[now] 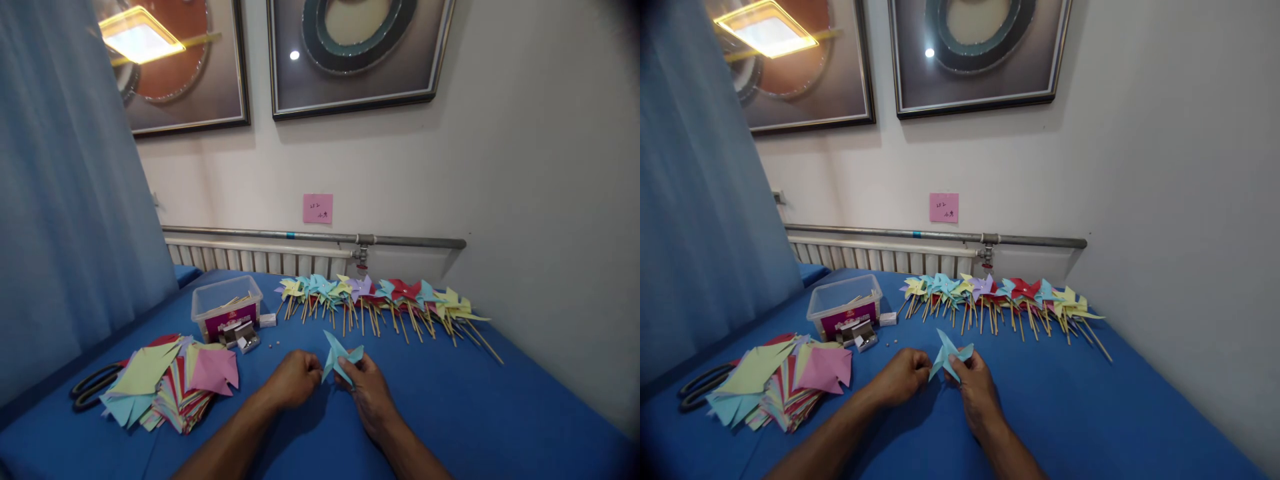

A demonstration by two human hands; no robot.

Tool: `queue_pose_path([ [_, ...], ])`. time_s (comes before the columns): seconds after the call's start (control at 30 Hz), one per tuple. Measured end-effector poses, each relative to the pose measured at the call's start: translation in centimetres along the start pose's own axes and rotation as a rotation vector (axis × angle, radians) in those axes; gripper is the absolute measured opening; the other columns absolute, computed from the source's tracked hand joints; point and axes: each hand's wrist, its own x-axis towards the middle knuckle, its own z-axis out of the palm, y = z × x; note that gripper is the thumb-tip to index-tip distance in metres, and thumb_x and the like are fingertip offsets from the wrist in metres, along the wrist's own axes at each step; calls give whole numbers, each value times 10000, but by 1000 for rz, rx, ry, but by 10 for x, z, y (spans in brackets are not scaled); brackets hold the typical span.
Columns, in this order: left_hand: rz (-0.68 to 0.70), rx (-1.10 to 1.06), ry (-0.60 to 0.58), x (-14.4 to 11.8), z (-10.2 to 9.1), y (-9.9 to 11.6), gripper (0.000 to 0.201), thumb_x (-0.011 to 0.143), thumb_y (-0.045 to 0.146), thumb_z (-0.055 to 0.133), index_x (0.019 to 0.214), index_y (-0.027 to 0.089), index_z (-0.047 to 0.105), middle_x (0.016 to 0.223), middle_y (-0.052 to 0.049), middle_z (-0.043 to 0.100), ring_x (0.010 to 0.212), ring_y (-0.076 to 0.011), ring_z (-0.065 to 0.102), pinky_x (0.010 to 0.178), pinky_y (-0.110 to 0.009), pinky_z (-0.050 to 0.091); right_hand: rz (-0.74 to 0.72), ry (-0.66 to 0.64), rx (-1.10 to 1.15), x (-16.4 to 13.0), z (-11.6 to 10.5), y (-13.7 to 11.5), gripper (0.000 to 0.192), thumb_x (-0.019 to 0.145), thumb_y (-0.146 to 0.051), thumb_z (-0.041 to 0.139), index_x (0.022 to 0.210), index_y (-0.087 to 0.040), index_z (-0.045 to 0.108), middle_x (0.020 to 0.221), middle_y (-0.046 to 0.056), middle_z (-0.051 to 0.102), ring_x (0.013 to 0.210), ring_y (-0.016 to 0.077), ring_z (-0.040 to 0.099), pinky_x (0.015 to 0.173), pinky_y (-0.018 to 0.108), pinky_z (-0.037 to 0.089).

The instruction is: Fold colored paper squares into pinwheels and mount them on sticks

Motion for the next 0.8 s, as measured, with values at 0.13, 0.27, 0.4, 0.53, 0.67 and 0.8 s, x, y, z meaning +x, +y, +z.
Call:
queue_pose_path([
  [0.13, -32, -32, 19, 0, 0, 1, 147, 759, 235, 490, 684, 168, 598, 568, 16, 563, 511, -119, 473, 496, -230, 326, -3, 17, -18, 4, -1, 3, 450, 469, -384, 945, 770, -208, 661, 676, -33, 667, 630, 167, 627, 636, 305, 533],
  [0.27, -37, -45, 15, 2, -1, -1, 153, 764, 249, 493, 682, 169, 593, 561, 16, 565, 496, -120, 474, 486, -233, 329, 6, 34, -13, 4, -1, 3, 448, 467, -376, 946, 777, -209, 669, 688, -31, 670, 644, 170, 632, 641, 307, 541],
  [0.4, -42, -39, 23, 4, 0, -5, 157, 771, 259, 504, 706, 161, 609, 577, 16, 572, 512, -120, 486, 496, -230, 334, 19, 28, -8, 0, -1, -1, 439, 467, -374, 949, 766, -211, 671, 700, -31, 671, 660, 170, 639, 647, 300, 539],
  [0.53, -21, -27, 45, 4, 0, -5, 162, 778, 278, 522, 709, 160, 609, 599, 10, 580, 553, -126, 509, 525, -231, 349, 33, 10, -15, -1, 0, -3, 421, 483, -374, 946, 765, -205, 682, 718, -25, 676, 678, 167, 642, 679, 300, 539],
  [0.67, -37, -32, 37, 6, 0, -6, 176, 777, 306, 536, 708, 160, 608, 596, 7, 579, 556, -134, 515, 534, -239, 351, 29, 0, -14, -1, 0, -4, 409, 490, -372, 943, 753, -200, 682, 720, -21, 678, 666, 161, 634, 667, 293, 525],
  [0.8, -47, -49, 37, 7, 0, -8, 191, 774, 325, 539, 734, 157, 619, 596, 10, 577, 546, -132, 509, 530, -240, 351, 28, -14, -11, -2, 1, -4, 409, 500, -388, 937, 751, -196, 677, 700, -23, 672, 649, 156, 623, 667, 293, 518],
])
